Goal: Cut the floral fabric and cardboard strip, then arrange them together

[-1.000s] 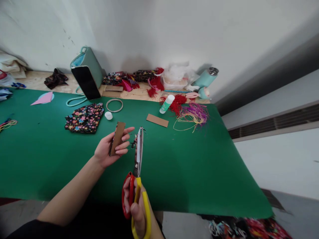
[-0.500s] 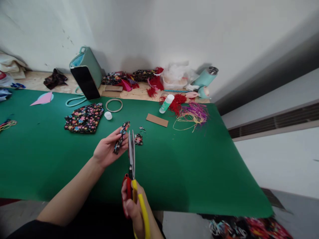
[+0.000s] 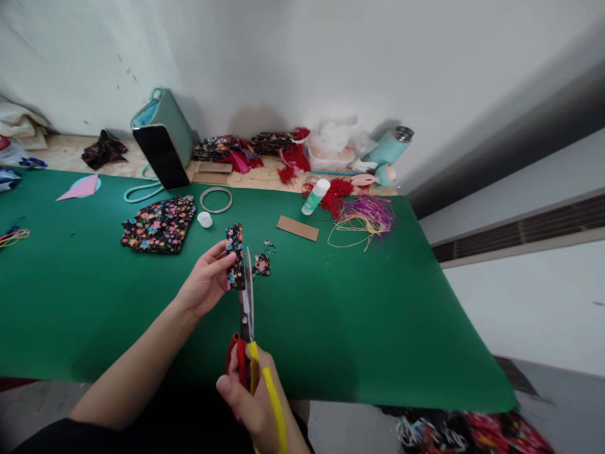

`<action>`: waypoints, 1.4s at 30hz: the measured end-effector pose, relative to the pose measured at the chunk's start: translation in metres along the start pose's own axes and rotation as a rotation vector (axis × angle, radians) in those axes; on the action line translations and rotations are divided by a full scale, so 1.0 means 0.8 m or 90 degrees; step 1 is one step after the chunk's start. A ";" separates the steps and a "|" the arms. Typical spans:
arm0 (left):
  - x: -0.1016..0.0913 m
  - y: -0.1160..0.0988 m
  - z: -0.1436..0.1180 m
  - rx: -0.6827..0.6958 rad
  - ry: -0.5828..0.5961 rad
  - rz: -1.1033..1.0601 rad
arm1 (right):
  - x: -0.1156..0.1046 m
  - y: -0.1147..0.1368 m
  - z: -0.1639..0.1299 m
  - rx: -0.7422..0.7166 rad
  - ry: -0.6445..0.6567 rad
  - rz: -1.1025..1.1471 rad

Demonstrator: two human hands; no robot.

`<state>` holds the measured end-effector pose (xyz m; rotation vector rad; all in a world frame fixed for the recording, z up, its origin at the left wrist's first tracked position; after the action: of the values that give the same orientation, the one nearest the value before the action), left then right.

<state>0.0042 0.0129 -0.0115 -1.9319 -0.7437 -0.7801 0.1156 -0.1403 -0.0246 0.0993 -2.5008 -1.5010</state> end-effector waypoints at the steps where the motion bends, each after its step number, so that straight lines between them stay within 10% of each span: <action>1: 0.000 0.000 0.000 0.007 -0.005 0.011 | -0.001 0.001 0.000 0.001 -0.003 -0.013; 19: 0.000 -0.005 -0.004 0.025 0.010 0.112 | 0.001 -0.005 0.001 0.083 -0.191 -0.291; 27: -0.001 -0.005 -0.004 0.016 0.020 0.104 | -0.008 -0.019 0.014 -0.067 -0.131 -0.191; 36: 0.000 -0.003 -0.003 0.000 0.023 0.078 | -0.003 -0.029 0.011 0.043 -0.189 -0.192; 42: -0.001 -0.002 -0.001 -0.066 0.015 -0.003 | -0.006 -0.032 0.004 -0.051 0.029 0.045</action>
<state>0.0026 0.0130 -0.0108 -2.0103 -0.7073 -0.8574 0.1185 -0.1492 -0.0495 0.0316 -2.3804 -1.5497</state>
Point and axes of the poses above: each hand's wrist, its own z-axis towards the middle knuckle, its own x-axis out of the palm, y = z × x, the point moved 1 cm from there along z, towards the middle knuckle, and after that the axes turned 9 degrees about -z, right-handed, at the moved point
